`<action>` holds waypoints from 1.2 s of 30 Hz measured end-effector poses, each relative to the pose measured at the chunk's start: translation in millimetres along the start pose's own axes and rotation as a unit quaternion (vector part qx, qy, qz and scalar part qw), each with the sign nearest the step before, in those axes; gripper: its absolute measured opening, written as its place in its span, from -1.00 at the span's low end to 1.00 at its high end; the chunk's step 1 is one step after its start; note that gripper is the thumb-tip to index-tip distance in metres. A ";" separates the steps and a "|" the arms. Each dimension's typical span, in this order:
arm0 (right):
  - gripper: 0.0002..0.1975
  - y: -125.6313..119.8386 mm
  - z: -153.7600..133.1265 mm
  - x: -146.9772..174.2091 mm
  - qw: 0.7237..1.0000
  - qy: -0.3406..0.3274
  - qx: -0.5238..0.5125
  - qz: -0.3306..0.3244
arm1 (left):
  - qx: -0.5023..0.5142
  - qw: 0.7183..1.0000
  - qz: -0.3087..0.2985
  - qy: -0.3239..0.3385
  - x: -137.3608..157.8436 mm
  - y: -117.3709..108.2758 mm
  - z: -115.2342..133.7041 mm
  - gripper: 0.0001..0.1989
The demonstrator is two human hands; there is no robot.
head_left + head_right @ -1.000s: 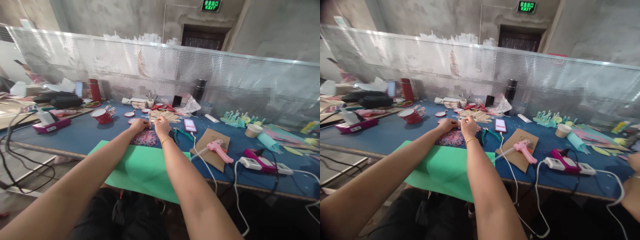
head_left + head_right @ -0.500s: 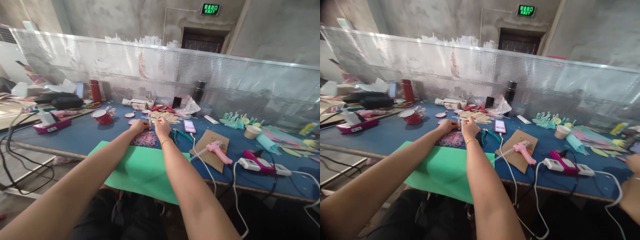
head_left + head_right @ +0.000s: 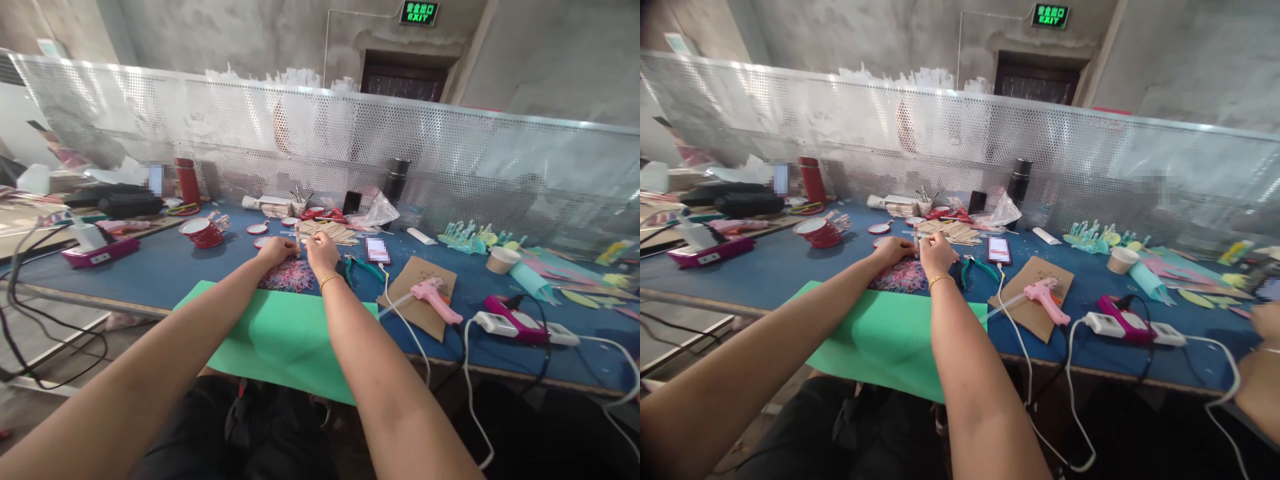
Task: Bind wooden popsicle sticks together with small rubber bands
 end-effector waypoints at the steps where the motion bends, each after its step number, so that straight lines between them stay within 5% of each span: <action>1: -0.87 -0.6 -0.6 0.4 1.000 0.000 0.000 0.001 | -0.001 1.000 0.001 -0.002 -0.2 0.1 -0.3 -0.68; 18: -0.90 -6.1 -3.8 4.5 0.998 0.048 -0.043 0.020 | -0.015 1.000 0.003 0.006 -1.6 0.7 -8.4 -0.62; 27: -0.86 6.6 5.4 -2.9 0.999 -0.008 -0.048 -0.013 | -0.007 1.000 -0.002 0.005 -1.7 1.9 -9.9 -0.65; 36: -0.86 0.3 2.7 -0.3 0.999 0.011 -0.038 -0.013 | -0.015 1.000 0.004 0.005 -0.8 1.7 -7.9 -0.69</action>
Point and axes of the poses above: each hand's wrist, its own x-axis away from the middle knuckle, its own y-axis out of the palm, z = x × y, the point moved 1 cm from there along -x, towards the middle knuckle, and after that the axes turned 2 degrees about -z, right-handed, at the moved point
